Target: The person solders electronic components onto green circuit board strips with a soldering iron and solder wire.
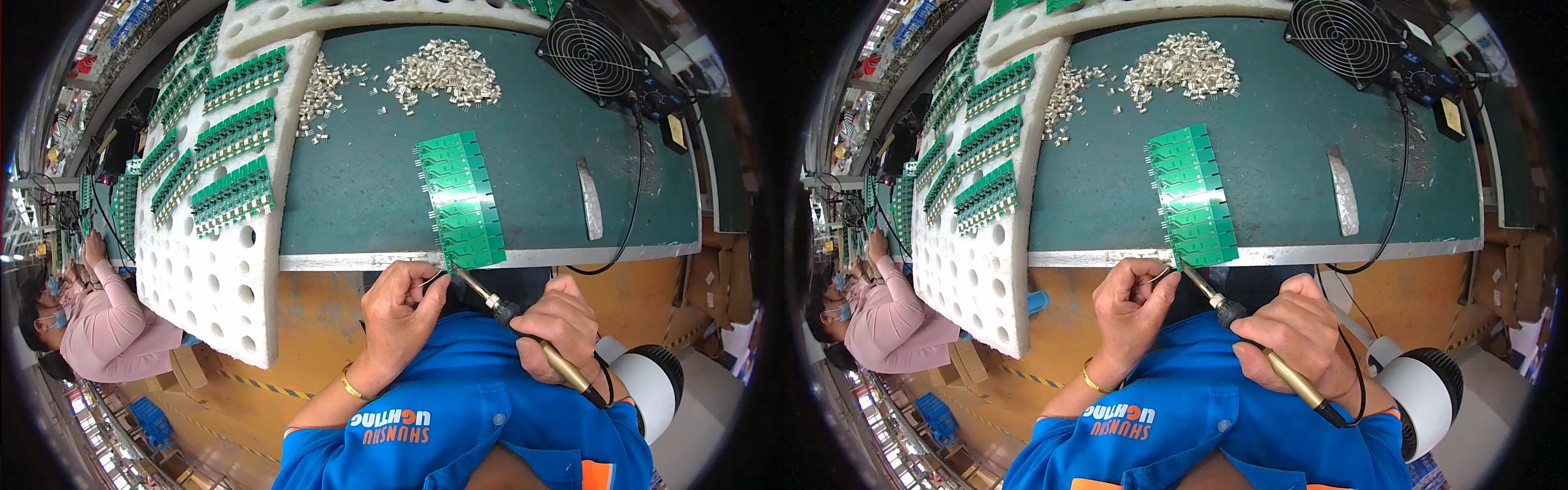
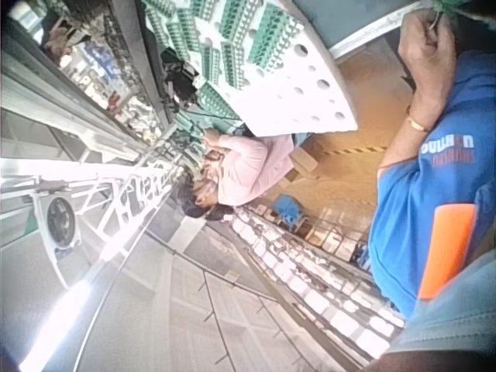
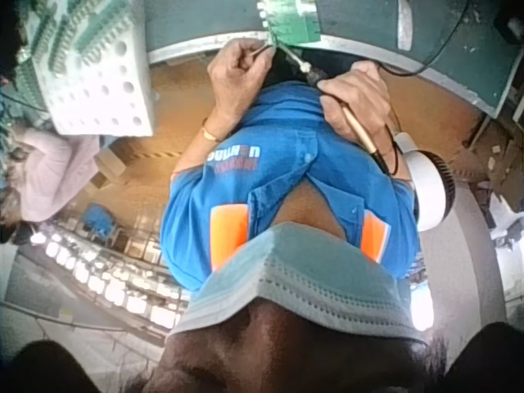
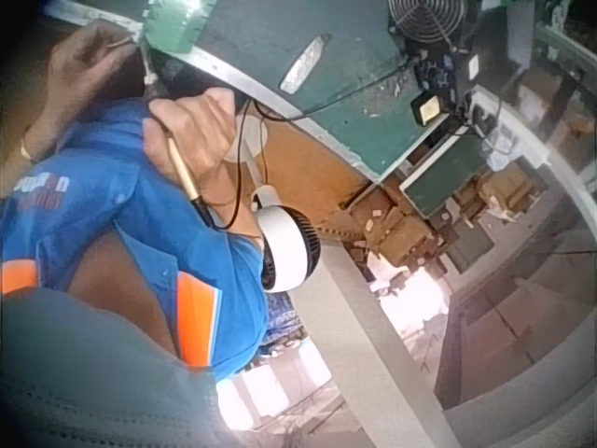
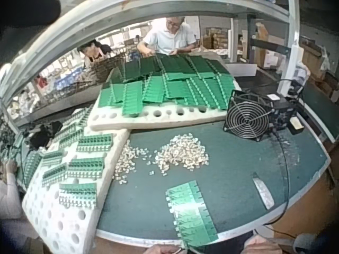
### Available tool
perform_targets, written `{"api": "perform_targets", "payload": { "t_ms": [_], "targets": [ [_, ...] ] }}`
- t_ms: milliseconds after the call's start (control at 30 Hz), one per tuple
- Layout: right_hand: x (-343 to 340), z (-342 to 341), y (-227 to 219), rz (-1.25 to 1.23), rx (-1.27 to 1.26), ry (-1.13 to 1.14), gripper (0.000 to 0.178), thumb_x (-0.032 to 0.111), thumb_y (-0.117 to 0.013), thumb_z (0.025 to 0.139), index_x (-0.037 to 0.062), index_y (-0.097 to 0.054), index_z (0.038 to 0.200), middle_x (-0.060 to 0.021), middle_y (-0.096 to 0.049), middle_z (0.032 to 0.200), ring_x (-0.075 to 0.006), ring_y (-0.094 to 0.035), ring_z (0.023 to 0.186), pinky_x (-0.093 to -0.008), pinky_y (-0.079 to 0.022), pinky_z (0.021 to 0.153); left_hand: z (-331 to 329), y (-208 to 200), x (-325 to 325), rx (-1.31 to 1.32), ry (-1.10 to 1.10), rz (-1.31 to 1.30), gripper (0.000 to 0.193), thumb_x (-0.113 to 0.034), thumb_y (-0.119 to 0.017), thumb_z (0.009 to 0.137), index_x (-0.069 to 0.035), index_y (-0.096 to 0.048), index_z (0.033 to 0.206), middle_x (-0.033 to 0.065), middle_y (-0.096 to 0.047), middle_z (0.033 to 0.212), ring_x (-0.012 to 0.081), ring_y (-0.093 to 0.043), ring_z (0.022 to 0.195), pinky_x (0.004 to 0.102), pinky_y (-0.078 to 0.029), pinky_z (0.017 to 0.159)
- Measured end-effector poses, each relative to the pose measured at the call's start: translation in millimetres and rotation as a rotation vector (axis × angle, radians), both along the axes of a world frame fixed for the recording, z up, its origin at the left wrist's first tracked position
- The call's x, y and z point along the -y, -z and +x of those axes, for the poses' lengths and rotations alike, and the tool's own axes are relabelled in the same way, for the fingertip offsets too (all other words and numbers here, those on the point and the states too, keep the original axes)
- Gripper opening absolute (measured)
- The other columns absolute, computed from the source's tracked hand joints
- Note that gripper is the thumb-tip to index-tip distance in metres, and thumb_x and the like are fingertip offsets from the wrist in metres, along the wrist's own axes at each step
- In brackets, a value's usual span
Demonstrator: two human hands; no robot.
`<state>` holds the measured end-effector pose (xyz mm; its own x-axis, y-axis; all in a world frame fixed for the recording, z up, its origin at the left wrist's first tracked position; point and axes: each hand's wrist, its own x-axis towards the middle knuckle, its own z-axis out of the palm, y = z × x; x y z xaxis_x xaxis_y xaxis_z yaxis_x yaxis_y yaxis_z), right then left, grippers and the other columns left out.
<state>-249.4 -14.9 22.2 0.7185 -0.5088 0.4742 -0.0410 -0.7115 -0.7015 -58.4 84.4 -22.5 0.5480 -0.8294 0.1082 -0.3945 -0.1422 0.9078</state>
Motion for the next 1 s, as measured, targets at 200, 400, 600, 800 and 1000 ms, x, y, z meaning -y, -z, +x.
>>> {"api": "perform_targets", "payload": {
  "t_ms": [200,400,600,800,1000],
  "targets": [
    [1,3,0,0.024,0.023,0.026,0.017,0.007,-0.074,0.073,0.0043,-0.066,0.088,-0.0052,-0.062,0.065,-0.0193,-0.057,0.053,-0.0337,-0.039,0.057,1,2,-1,-0.003,0.005,-0.01,0.015,-0.003,-0.079,0.078,-0.002,-0.065,0.084,-0.0043,-0.044,0.061,0.0044,-0.038,0.054,0.0224,-0.033,0.049],
    [3,-5,-4,-0.016,0.018,0.032,0.018,0.007,-0.072,0.077,0.0037,-0.065,0.094,-0.005,-0.062,0.067,-0.0189,-0.055,0.053,-0.034,-0.038,0.058,2,2,-1,-0.002,0.024,-0.029,0.013,-0.002,-0.078,0.079,-0.002,-0.066,0.084,-0.0042,-0.045,0.061,0.0038,-0.036,0.054,0.0219,-0.032,0.049],
    [6,-7,0,-0.03,0.047,0.015,0.019,0.013,-0.071,0.084,0.0031,-0.064,0.098,-0.0053,-0.062,0.069,-0.0187,-0.055,0.054,-0.0348,-0.039,0.058,0,-3,-4,-0.058,0.005,0.019,0.01,-0.003,-0.076,0.082,-0.001,-0.068,0.087,-0.0067,-0.04,0.057,0.0024,-0.032,0.052,0.0213,-0.028,0.047],
    [18,-2,10,-0.071,0.074,-0.043,0.027,0.029,-0.071,0.09,0.0051,-0.067,0.103,-0.0078,-0.058,0.077,-0.0209,-0.055,0.061,-0.0341,-0.041,0.055,-1,-2,-10,-0.182,-0.004,0.11,0.013,-0.006,-0.071,0.089,0.0,-0.072,0.1,-0.0098,-0.039,0.057,-0.0002,-0.031,0.052,0.0209,-0.025,0.047],
    [23,19,23,-0.094,0.059,0.07,0.029,0.022,-0.081,0.077,0.0093,-0.069,0.101,-0.0091,-0.057,0.086,-0.0214,-0.056,0.066,-0.0307,-0.046,0.054,-7,-2,-13,-0.345,-0.051,0.152,0.015,-0.01,-0.07,0.09,-0.001,-0.073,0.102,-0.003,-0.049,0.056,0.0028,-0.039,0.052,0.0227,-0.035,0.048]
  ]
}}
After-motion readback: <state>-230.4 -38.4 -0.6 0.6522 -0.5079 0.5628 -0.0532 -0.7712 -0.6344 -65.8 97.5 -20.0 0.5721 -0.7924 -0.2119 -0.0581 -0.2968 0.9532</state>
